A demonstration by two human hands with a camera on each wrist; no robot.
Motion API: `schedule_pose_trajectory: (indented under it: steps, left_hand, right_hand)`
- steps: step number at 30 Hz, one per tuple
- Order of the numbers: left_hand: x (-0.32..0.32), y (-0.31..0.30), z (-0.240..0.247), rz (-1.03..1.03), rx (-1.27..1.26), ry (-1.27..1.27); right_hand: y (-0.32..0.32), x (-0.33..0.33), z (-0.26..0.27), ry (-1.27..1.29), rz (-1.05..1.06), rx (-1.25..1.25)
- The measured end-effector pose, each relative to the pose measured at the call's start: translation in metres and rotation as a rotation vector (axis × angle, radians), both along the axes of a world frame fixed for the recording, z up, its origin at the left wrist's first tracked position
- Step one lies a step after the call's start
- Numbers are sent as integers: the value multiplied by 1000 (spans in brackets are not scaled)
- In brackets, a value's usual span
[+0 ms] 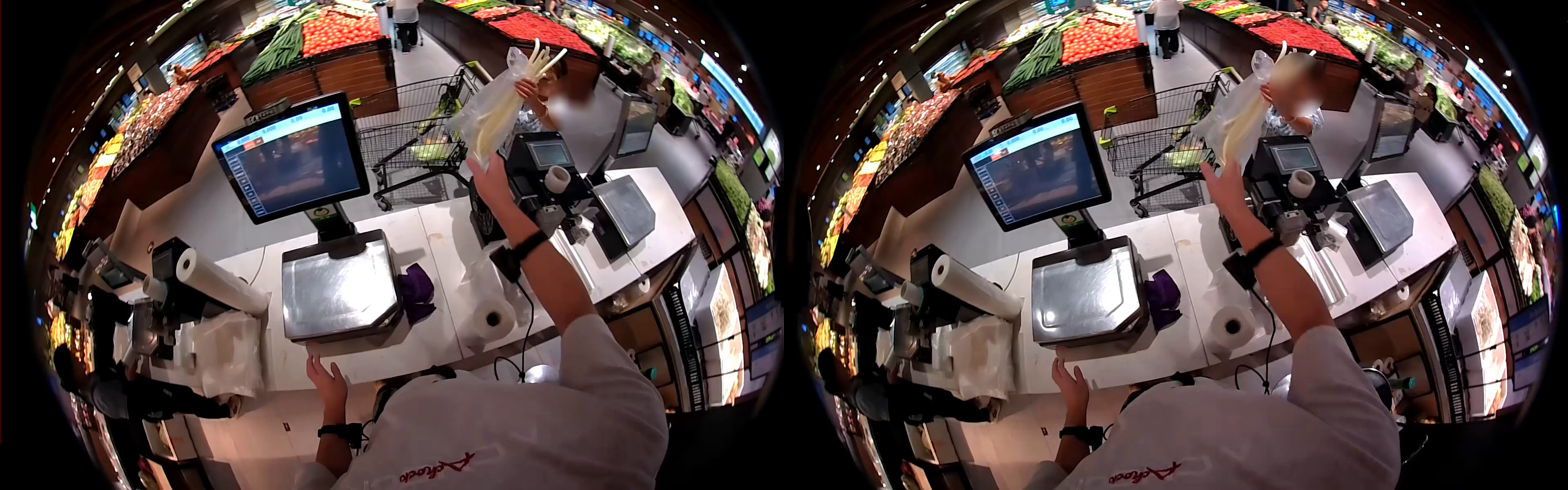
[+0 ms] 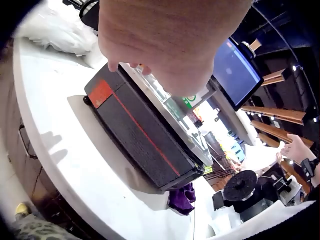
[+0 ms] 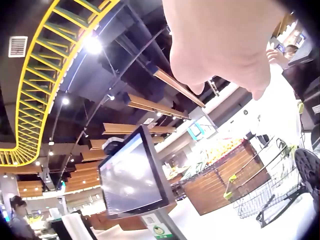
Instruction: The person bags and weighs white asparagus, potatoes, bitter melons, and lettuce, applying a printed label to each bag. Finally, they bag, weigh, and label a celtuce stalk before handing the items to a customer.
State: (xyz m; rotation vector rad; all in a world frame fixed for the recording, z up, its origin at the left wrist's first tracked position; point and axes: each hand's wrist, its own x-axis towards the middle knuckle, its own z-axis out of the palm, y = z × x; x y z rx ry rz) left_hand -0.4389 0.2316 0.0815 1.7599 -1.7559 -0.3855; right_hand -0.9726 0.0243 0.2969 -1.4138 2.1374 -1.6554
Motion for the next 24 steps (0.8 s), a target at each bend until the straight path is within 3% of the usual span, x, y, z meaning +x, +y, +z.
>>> schedule_pose_trajectory:
  steps: [4, 7, 10, 14, 17, 20, 24]
  left_hand:
    - [10, 18, -7, 105, 17, -26]
    - [12, 39, -1, 181, 45, -35]
    - [15, 57, -3, 236, 64, -67]
    - [18, 69, -2, 277, 56, -65]
    - [19, 72, -1, 293, 63, -84]
    - [19, 71, -1, 295, 66, -105]
    - [16, 64, 8, 308, 69, -105]
  right_hand:
    - [-72, -41, -35, 56, -261, 88]
    - [-92, -42, -32, -215, -453, 176]
    - [-105, -47, -31, -233, -554, 185]
    - [-128, -65, -34, -189, -549, 119]
    - [-143, -79, -42, -366, -242, 64]
    - [-156, -71, -53, -225, -255, 140]
    - [-171, -60, -63, -228, -48, 18]
